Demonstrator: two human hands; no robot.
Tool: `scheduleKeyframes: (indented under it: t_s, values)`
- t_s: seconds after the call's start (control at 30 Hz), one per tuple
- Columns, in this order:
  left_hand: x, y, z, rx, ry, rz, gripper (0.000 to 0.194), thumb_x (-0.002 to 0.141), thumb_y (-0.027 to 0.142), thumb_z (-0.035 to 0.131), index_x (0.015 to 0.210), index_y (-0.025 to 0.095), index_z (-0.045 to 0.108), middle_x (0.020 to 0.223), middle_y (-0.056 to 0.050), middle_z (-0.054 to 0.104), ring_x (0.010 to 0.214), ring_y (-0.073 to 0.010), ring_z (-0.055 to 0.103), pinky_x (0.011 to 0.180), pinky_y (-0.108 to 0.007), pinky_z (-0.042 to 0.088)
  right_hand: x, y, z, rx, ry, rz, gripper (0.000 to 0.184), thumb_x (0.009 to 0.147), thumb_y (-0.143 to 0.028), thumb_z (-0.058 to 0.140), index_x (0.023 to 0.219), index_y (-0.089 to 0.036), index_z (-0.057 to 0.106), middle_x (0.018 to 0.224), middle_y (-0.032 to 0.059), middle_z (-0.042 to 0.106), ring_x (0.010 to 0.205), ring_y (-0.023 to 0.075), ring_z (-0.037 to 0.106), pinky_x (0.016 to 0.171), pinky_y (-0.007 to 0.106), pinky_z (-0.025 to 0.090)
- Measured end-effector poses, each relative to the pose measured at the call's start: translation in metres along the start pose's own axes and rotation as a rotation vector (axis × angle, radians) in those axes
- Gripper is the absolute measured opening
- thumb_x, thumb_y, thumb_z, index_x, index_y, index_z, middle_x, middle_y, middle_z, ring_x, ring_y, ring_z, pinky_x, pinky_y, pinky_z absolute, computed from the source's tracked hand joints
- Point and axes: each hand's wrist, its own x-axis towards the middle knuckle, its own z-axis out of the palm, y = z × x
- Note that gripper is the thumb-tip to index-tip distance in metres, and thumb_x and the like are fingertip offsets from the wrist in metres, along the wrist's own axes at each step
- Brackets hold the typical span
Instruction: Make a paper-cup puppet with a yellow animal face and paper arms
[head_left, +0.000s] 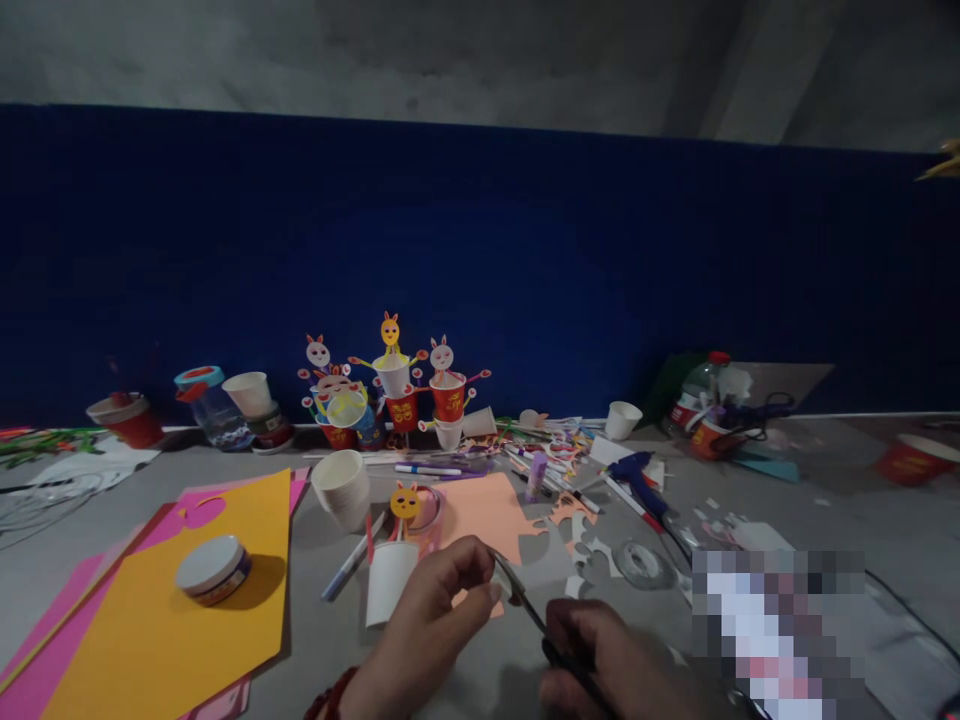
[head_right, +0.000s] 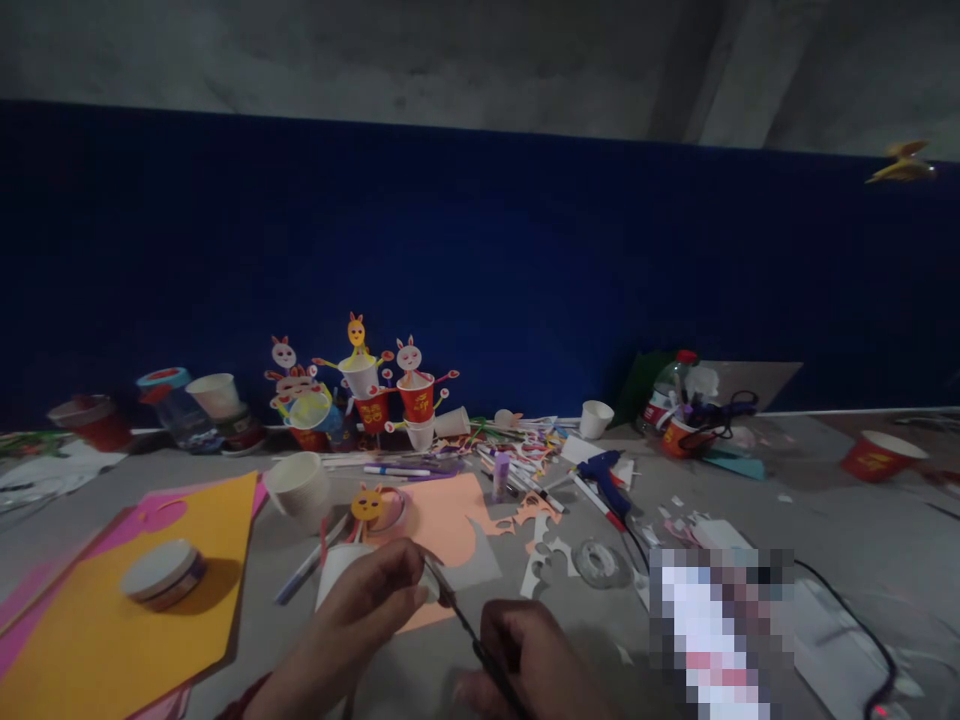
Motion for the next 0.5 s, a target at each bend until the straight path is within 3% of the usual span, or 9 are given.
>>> scheduleKeyframes:
  t_s: [0.23,0.4,0.5]
  values:
    - [0.002,-0.006,-0.003,-0.004,0.026,-0.028,0.019,0.083,0.030,0.061,0.071,0.022,0.049,0.071,0.003,0.050,0.069,-0.0157,0.044,0.063,-0.027,0.034,0.001,0.005,0.001,-0.002,-0.005,-0.041,0.033,0.069,-0.021,0.066,0.066,-0.025,0.034,0.057,-0.0113,0.031,0.051,0.0085,0.028,0.048,0.024,0.021]
    - [0.008,-0.021,-0.003,-0.092,0.016,-0.040,0.024,0.081,0.036,0.069,0.071,0.022,0.052,0.073,0.000,0.060,0.073,-0.0180,0.054,0.068,-0.028,0.040,0.008,0.013,0.004,-0.052,0.075,-0.042,0.035,0.066,-0.025,0.070,0.063,-0.024,0.035,0.059,-0.0095,0.034,0.059,0.0108,0.031,0.051,0.023,0.024]
    - [0.011,-0.028,-0.002,-0.137,0.006,-0.040,0.025,0.080,0.038,0.071,0.072,0.021,0.053,0.075,-0.002,0.064,0.075,-0.0194,0.057,0.071,-0.029,0.042,0.007,0.017,0.006,-0.021,0.061,-0.037,0.032,0.068,-0.027,0.071,0.065,-0.023,0.039,0.060,-0.0091,0.037,0.058,0.0109,0.033,0.051,0.022,0.028]
